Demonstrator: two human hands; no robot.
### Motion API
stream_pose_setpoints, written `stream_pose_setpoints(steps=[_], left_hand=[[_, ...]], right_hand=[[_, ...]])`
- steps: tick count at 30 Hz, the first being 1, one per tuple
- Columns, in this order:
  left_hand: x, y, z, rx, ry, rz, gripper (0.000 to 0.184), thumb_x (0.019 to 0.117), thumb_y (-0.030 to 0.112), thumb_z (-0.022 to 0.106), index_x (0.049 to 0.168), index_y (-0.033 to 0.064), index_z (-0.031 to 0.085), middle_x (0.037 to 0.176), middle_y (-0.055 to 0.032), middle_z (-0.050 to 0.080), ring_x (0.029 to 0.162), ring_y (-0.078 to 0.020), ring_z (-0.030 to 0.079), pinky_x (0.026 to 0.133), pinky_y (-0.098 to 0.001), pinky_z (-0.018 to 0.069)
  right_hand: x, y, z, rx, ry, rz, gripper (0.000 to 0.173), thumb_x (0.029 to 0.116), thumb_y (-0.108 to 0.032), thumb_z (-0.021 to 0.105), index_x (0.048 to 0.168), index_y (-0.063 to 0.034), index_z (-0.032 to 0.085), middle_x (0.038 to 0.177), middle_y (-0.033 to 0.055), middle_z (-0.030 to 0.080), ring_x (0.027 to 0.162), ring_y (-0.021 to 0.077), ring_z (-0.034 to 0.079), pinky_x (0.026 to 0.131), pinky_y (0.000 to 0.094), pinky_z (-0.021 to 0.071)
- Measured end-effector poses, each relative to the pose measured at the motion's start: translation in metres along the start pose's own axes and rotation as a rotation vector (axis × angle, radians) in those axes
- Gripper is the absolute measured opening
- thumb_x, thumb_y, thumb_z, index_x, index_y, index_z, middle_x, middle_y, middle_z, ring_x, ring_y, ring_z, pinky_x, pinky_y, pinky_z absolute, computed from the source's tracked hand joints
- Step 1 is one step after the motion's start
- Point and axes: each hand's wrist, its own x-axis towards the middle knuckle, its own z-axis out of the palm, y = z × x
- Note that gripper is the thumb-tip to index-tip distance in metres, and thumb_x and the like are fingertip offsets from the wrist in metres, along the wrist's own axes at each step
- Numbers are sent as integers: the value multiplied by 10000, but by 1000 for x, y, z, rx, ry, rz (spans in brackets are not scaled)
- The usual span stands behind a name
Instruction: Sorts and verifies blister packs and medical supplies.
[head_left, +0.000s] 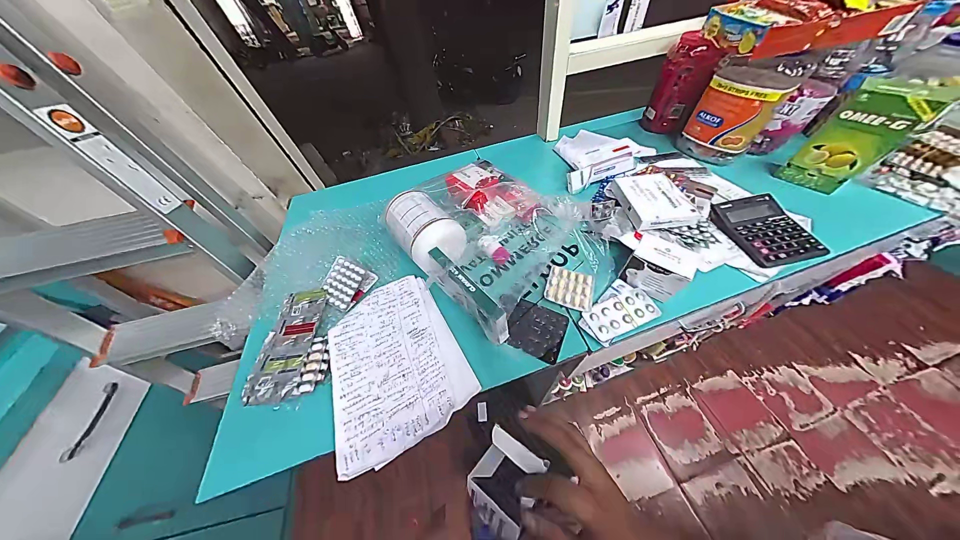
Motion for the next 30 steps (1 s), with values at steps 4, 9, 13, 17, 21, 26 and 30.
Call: stream_pose_setpoints(steps=[4,9,13,17,21,26,30], left_hand=[[-9,10,8,9,22,40,750,675,605,779,976,-77,697,698,-204,685,621,-404,679,582,-591,524],[-16,34,5,15,-44,13,819,660,576,846,1080,-108,679,714,-231,691,660,-439,694,630,-629,538],[-24,37,24,102,4,41,872,606,653,830,1079,-67,696,677,-203,682,606,-417,689,549,-608,537],[-20,58,2,142,-342,-113,845,779,593,766,1254,-90,620,938,-291,715,881,-497,704,783,-645,526],[-24,58,6,183,-259,-36,775,757,555,782,1161,-94,656,898,-274,718,815,-470,717,706,-609,550],[-29,54,24,136,-17,113,808,623,562,857,1075,-88,692,716,-216,694,630,-417,700,561,-587,544],[-24,50,29,153,-4,140,796,574,541,879,1064,-62,705,752,-210,705,636,-403,703,546,-566,547]], right_hand=[[-15,-2,-6,-54,-85,68,344,1037,-392,570,1103,-124,775,1493,264,497,1475,324,394,1209,431,341],[-28,-13,-13,195,92,190,533,1089,-365,479,1506,-47,385,1547,198,466,1414,147,494,1136,318,457],[-30,-12,-16,145,30,218,400,1081,-128,432,1344,129,589,1324,221,667,1268,186,637,1107,288,468],[-39,-10,-16,38,-56,79,304,1009,-90,559,1231,60,701,1310,221,676,1300,266,616,1124,326,460],[-46,-6,-18,6,-107,60,314,1016,-95,541,1254,28,705,1338,215,662,1337,287,585,1148,343,435],[-45,-5,-21,59,7,161,289,977,-69,582,1208,16,735,1316,195,680,1256,188,643,1063,248,489],[-45,0,-19,79,-29,139,292,1008,-120,569,1214,-5,742,1344,198,663,1312,221,605,1114,294,463]])
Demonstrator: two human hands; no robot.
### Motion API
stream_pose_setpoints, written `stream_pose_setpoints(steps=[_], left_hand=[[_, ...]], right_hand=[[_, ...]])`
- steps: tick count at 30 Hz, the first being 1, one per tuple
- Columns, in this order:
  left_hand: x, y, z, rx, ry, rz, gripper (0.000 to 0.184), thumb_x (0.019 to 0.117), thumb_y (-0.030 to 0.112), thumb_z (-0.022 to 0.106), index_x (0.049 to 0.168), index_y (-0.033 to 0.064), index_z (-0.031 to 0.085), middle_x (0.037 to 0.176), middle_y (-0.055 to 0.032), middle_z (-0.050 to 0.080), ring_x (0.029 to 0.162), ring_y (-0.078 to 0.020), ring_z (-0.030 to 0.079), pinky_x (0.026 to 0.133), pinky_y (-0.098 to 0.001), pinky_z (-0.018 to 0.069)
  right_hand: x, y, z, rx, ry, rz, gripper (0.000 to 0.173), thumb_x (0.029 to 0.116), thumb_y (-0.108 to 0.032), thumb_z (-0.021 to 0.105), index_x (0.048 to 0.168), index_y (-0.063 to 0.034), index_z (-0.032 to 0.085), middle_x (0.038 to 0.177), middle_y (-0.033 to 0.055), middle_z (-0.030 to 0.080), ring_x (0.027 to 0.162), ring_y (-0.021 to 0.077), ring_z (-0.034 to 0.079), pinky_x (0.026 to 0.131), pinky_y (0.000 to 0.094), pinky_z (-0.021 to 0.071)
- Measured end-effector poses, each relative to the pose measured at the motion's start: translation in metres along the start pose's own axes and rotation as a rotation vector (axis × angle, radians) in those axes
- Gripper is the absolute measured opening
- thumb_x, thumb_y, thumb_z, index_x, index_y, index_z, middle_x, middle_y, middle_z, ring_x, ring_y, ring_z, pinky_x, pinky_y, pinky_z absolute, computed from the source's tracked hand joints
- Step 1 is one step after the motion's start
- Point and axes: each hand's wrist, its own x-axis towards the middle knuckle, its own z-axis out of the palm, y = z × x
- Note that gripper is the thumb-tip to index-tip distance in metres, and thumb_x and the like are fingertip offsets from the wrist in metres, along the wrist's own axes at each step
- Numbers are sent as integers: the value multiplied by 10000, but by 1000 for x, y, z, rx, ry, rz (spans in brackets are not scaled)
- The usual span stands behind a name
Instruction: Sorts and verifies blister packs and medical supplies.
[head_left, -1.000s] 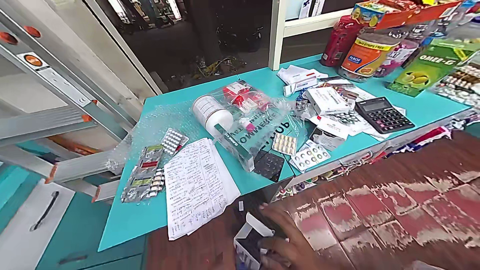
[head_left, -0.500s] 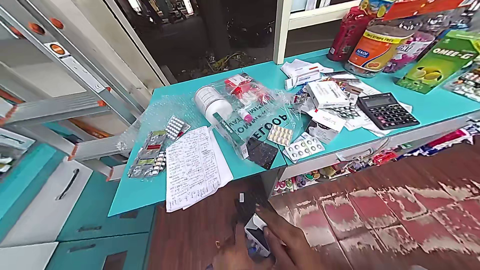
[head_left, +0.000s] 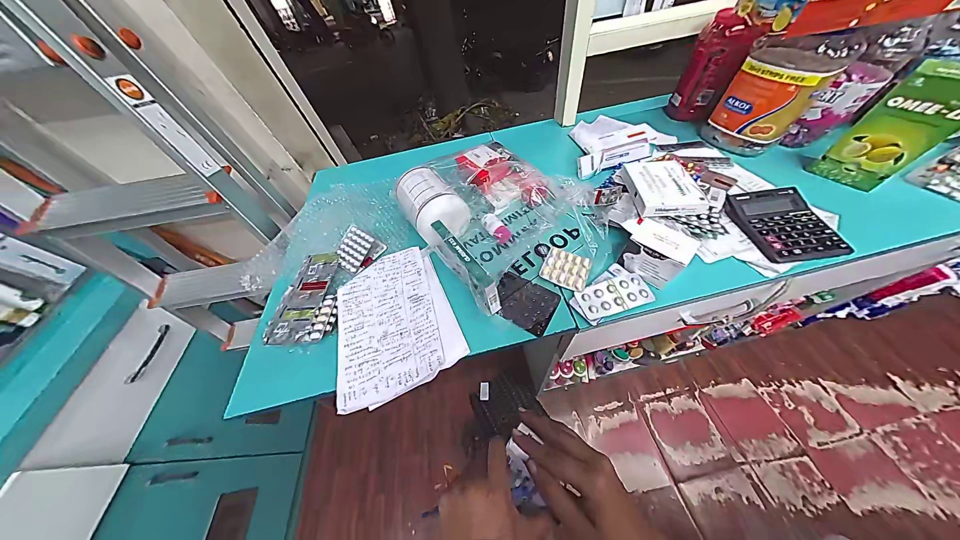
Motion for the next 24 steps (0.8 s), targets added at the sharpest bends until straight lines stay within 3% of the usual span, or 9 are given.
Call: stream_pose_setpoints(steps=[2,7,10,12,15,17,19,21,24], left_hand=[[1,-8,12,33,91,45,763,513,530,861,1012,-31,728,686,-172,684,561,-354,684,473,-525,528],[11,-17,8,9,91,32,595,580,409,824,978,-22,727,637,-152,657,544,-347,673,468,-524,516],[20,-26,6,8,92,24,629,551,424,822,985,-20,724,631,-137,655,539,-337,672,466,-515,517],[28,-26,-12,-68,-22,23,727,584,434,881,1085,-61,705,686,-181,685,609,-386,696,542,-562,542],[45,-35,-35,-257,-77,195,804,755,567,811,1248,-52,671,768,-168,731,654,-354,714,599,-559,574],[65,-45,-36,-230,134,391,560,892,492,702,1234,49,721,810,-104,745,616,-266,704,524,-464,569],[97,-47,-39,-29,258,512,348,945,268,666,1267,146,721,847,-57,741,638,-226,708,521,-390,574],[130,-40,-33,155,283,592,447,833,78,732,1271,164,735,739,-79,692,561,-258,659,477,-382,519],[160,-29,-31,365,68,578,371,889,-14,657,1236,85,739,844,-154,729,680,-326,710,565,-427,553]], right_hand=[[1,-1,-1,44,-67,16,320,1040,-217,579,1241,-22,734,1400,212,621,1379,253,543,1147,333,440],[8,-9,3,1,-199,169,423,1041,-335,590,1382,-94,661,1562,266,429,1423,341,483,1097,403,490],[20,-17,1,-109,-315,302,455,1034,-368,599,1464,-220,599,1535,246,468,1036,256,716,797,386,612],[32,-18,-5,-140,-331,308,449,1010,-325,642,1449,-239,614,1288,241,626,811,246,722,662,402,619],[43,-16,-44,-198,-15,192,373,949,-266,690,1304,-158,721,1112,83,746,843,103,719,680,275,608],[51,-18,-94,-144,362,236,352,1003,-219,621,1327,-88,661,1166,-97,725,968,-70,665,821,156,573],[74,-13,-150,-43,765,341,487,1062,-183,477,1500,4,376,1188,-52,634,916,-36,652,769,197,580],[101,9,-205,96,999,382,591,1095,-253,373,1618,-150,118,1315,41,565,949,100,688,782,296,609],[127,71,-263,197,1175,438,584,1097,-300,406,1611,-212,142,1391,134,525,977,220,704,789,380,621]])
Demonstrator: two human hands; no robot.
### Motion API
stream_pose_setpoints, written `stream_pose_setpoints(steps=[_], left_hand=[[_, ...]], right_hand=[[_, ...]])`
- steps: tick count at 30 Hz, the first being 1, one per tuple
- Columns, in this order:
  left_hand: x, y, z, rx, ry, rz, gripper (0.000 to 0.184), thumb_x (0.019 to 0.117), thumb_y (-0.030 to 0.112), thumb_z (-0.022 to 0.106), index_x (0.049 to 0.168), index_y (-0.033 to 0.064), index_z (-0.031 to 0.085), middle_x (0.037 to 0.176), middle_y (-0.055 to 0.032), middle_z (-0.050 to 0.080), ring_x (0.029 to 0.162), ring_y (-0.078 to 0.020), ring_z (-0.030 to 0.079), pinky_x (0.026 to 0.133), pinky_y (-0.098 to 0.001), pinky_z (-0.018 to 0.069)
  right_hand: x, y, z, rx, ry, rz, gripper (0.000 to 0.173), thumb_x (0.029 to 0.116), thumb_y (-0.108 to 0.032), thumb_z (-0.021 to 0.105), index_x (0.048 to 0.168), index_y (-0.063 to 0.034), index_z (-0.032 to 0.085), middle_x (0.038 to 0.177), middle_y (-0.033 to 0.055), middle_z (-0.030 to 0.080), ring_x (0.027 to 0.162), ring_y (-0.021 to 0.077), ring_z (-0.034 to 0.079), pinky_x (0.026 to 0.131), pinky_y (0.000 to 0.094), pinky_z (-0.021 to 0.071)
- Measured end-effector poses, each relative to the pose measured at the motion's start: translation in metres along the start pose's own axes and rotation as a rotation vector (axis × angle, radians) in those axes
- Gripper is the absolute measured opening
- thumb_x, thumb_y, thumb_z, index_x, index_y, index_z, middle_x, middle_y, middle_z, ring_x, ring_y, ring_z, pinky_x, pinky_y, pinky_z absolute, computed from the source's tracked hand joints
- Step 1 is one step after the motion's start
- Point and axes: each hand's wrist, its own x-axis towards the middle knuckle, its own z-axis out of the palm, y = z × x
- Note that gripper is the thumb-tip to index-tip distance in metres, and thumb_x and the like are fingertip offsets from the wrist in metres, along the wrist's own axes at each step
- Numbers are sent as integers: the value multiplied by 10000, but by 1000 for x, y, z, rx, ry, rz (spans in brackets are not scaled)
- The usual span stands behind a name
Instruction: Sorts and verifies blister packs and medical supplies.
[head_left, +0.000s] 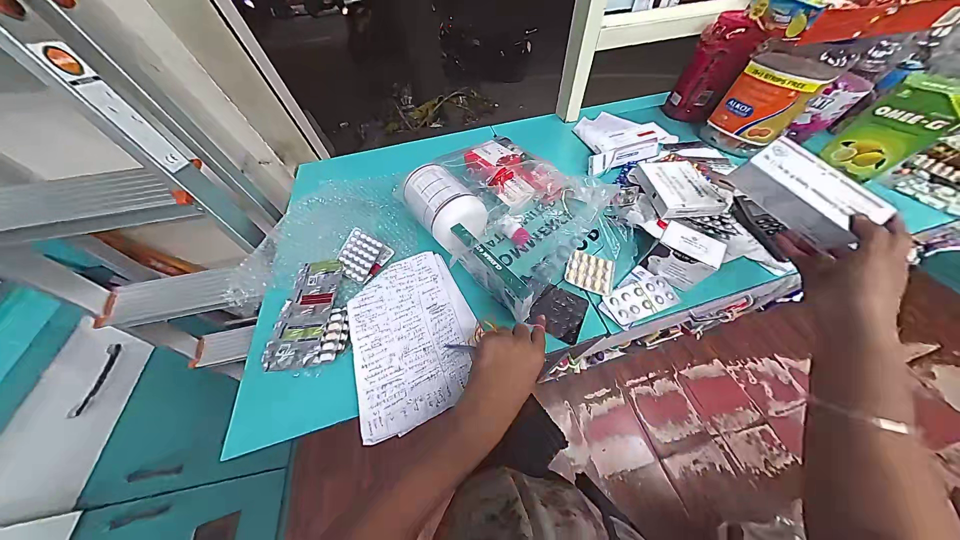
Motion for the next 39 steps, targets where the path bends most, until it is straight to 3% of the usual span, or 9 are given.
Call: stream_pose_setpoints(steps=[6,9,12,15,17,21,24,32,39], left_hand=[[11,-18,0,-30,232,4,117,856,-2,679,943,6,758,756,-138,705,624,-297,705,506,-411,543],[17,-24,-6,-81,388,-76,146,855,45,694,979,34,771,737,-121,705,611,-288,705,488,-403,538],[20,-23,-6,-130,431,-136,137,865,62,696,977,33,769,733,-121,704,610,-283,707,495,-404,547],[22,-19,-3,-148,443,-161,125,882,75,676,956,30,767,723,-118,703,600,-272,705,490,-397,549],[22,-17,-4,-142,436,-169,124,901,82,661,951,29,762,719,-113,698,601,-269,704,491,-392,545],[19,-13,-13,-154,325,-196,120,897,74,666,964,27,755,750,-130,706,633,-294,714,514,-416,551],[12,-12,-19,-223,170,-236,161,909,65,664,1036,20,752,842,-158,729,715,-337,730,575,-475,566],[-11,-8,-17,-405,274,-279,282,1014,225,575,1116,48,769,829,-132,746,697,-315,738,581,-489,580],[-33,2,-7,-929,343,-265,330,1054,287,535,1049,47,762,702,-21,662,571,-52,566,556,-235,491]], right_hand=[[79,45,-9,-507,66,102,607,1083,-481,385,1472,-16,388,1181,166,597,915,202,656,798,386,550],[64,29,-23,-893,25,-78,862,1032,-509,502,1582,89,217,1534,435,298,1413,538,375,1160,609,312],[-19,18,-4,-942,-181,-541,753,1020,-375,570,1487,173,350,1450,493,348,1357,636,367,1143,654,308],[-132,43,26,-786,-670,-990,443,1002,-315,578,1201,69,678,1179,284,689,1089,447,671,931,571,527],[-181,69,47,-734,-974,-1123,429,1023,-444,562,1269,-115,687,1316,127,677,1244,301,627,1043,496,478],[-201,108,68,-725,-998,-1255,317,1014,-171,544,1278,-87,700,1330,107,689,1290,300,620,1112,548,428],[-201,103,55,-563,-989,-1355,265,1031,-55,501,1119,-115,744,1188,43,752,1202,210,665,1112,377,448],[-235,54,35,-132,-559,-456,192,969,-118,654,1106,-27,753,1004,-44,766,860,-40,695,781,134,577],[-241,49,39,154,-481,194,199,965,-16,606,1118,26,727,853,65,766,709,118,737,638,275,634]])
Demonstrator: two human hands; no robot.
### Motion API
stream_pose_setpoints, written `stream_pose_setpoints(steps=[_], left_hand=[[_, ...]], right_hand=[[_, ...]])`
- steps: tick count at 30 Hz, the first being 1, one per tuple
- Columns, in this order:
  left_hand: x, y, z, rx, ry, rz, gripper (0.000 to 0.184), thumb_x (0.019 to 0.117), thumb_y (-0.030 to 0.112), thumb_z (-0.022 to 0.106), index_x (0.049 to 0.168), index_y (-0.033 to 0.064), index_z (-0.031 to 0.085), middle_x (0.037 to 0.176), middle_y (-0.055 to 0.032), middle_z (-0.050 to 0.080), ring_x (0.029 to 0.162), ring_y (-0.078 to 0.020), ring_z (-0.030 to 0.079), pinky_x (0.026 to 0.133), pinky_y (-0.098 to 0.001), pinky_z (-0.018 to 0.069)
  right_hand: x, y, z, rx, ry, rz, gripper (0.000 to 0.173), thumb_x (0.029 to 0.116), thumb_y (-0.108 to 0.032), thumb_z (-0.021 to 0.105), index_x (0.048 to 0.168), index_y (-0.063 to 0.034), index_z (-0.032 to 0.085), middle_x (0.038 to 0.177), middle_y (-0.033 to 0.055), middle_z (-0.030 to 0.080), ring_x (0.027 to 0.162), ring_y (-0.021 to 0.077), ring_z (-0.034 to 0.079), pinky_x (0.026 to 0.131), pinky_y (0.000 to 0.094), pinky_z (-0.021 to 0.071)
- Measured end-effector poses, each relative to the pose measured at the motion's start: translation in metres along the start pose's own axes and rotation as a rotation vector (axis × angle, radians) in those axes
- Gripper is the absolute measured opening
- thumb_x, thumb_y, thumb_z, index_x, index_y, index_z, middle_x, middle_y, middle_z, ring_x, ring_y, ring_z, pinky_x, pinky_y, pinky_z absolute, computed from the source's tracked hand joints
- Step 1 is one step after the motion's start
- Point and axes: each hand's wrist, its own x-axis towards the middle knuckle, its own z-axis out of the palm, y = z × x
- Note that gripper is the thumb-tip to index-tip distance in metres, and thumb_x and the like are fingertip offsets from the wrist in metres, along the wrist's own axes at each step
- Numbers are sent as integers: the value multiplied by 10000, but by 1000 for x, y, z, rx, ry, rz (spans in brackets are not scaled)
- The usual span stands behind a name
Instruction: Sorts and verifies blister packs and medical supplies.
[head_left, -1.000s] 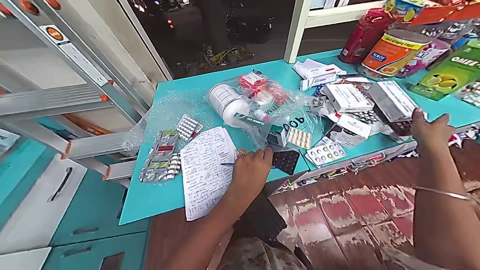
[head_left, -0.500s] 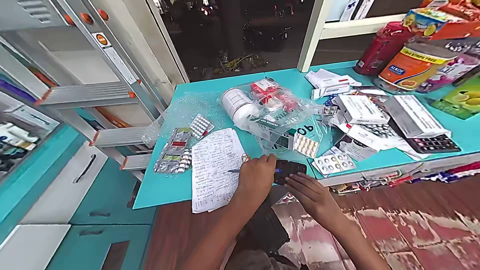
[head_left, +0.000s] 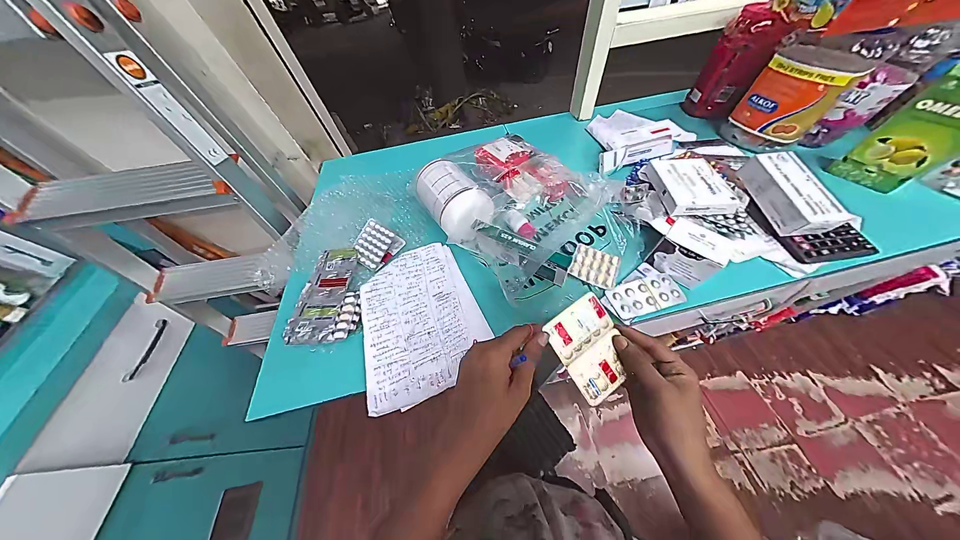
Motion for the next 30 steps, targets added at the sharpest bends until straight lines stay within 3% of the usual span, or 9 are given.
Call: stream_pose_setpoints(steps=[4,13,16,20,24,26,29,30], left_hand=[[0,-3,2,-60,17,-59,259,1009,248,603,1035,53,770,723,11,673,578,28,538,552,-138,445],[-2,-7,-1,-26,33,-91,245,990,240,618,1042,53,767,638,38,580,513,20,445,496,-153,385],[-3,-7,-3,-1,30,-76,250,985,243,620,1052,57,773,641,10,608,509,-18,468,498,-185,410],[-8,-6,-23,-91,9,-93,276,1020,207,558,1135,56,758,745,-15,688,569,-6,546,553,-177,465],[-16,-16,-58,-303,10,-91,292,1048,139,500,1217,25,710,889,10,711,651,85,535,609,-89,455],[-22,-23,-78,-361,19,-129,306,1057,142,480,1260,60,694,871,61,674,608,93,473,555,-88,404],[-34,-37,-114,-435,9,-195,333,1066,146,453,1314,98,670,847,109,652,578,87,445,527,-103,395],[-36,-40,-123,-476,1,-231,338,1068,145,441,1311,102,673,776,127,606,545,79,420,497,-116,377]], right_hand=[[-4,-2,-1,35,-27,7,184,960,13,603,1100,29,721,855,67,772,724,129,751,659,290,648],[-8,-4,6,20,-60,-23,178,945,14,615,1088,7,722,842,55,769,711,116,745,634,273,639],[-5,-11,3,-91,-119,-68,266,904,6,670,1168,11,705,929,45,779,774,108,746,695,253,633],[14,-23,-5,-386,-115,-436,198,941,-101,694,1134,-90,740,1035,-91,759,891,7,717,801,193,613],[38,-14,-3,-770,-183,-886,129,980,-110,628,998,-21,720,1047,88,753,1088,100,690,987,226,525],[41,-7,-1,-888,-261,-1028,110,1013,-120,593,1023,-55,682,1079,80,735,1172,147,665,1103,293,469],[30,-16,-6,-878,-211,-1065,97,1028,-117,570,1094,-76,629,1156,42,690,1221,111,612,1083,282,460],[25,-22,-5,-839,-178,-1065,95,1025,-111,569,1102,-94,622,1185,4,669,1240,78,589,1089,270,454]])
